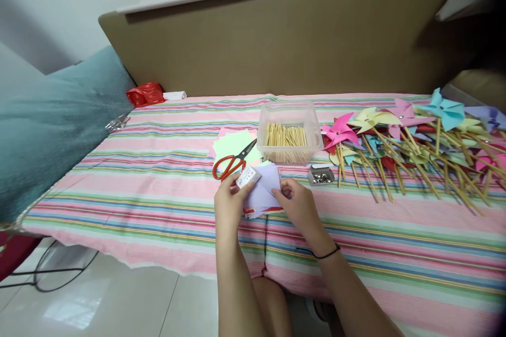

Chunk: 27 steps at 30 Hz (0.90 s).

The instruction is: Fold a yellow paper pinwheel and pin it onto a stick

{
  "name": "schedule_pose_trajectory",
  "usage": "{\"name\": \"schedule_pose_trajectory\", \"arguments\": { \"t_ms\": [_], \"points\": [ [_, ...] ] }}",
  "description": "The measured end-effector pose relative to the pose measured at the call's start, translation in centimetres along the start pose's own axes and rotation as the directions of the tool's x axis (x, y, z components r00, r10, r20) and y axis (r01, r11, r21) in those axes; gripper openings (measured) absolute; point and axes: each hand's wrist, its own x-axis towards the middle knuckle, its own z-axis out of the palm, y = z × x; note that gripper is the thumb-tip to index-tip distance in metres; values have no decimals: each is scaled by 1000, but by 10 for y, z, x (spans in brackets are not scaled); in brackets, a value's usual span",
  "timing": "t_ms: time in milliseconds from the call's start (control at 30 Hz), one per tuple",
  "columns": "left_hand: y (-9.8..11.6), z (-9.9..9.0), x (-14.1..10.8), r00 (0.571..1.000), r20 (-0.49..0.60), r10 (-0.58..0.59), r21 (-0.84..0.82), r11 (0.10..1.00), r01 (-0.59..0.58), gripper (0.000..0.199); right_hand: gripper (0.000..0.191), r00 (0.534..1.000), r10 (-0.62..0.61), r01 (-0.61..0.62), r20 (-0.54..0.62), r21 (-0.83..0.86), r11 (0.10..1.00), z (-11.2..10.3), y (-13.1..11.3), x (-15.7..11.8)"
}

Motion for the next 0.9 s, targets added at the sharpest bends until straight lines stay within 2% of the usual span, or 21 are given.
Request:
{"name": "schedule_pose_trajectory", "arguments": {
  "t_ms": [167, 267, 333, 400, 500, 567, 667, 733, 833, 900],
  "points": [
    [-3, -3, 2, 999, -38, -31, -88, 996, 27, 41, 9, 982, 125, -144, 144, 130, 981, -7, -6, 0],
    [-2, -4, 1, 1000, -24, -11, -61, 998, 10, 38, 11, 950, 196, -257, 242, 256, 932, -20, -7, 1],
    [0, -3, 0, 1000, -2, 6, 2, 1000, -6, 35, 13, 932, 246, -329, 265, 341, 880, -34, -5, 2],
    [4, -1, -1, 1000, -5, 20, 126, 992, -20, 31, 15, 931, 299, -364, 212, 448, 817, -52, -1, 3],
    [10, 3, -2, 999, -16, 44, 305, 952, -37, 27, 11, 943, 330, -292, 53, 610, 737, -77, 5, 1],
    [12, 6, -2, 998, 14, 55, 364, 930, -56, 27, 8, 938, 347, -261, 8, 678, 687, -87, 9, -1],
    [11, 10, 0, 988, 126, 85, 394, 910, -128, 34, 9, 931, 362, -273, 38, 729, 627, -91, 10, -2],
    [9, 12, 1, 976, 184, 115, 394, 901, -180, 37, 11, 936, 347, -279, 57, 721, 634, -89, 10, -2],
    [13, 13, 0, 971, 178, 156, 386, 897, -215, 49, 13, 941, 329, -292, 82, 689, 664, -87, 11, -2],
    [25, 11, -6, 969, 150, 195, 329, 915, -235, 61, 16, 942, 323, -299, 97, 680, 669, -87, 13, -2]
  ]
}}
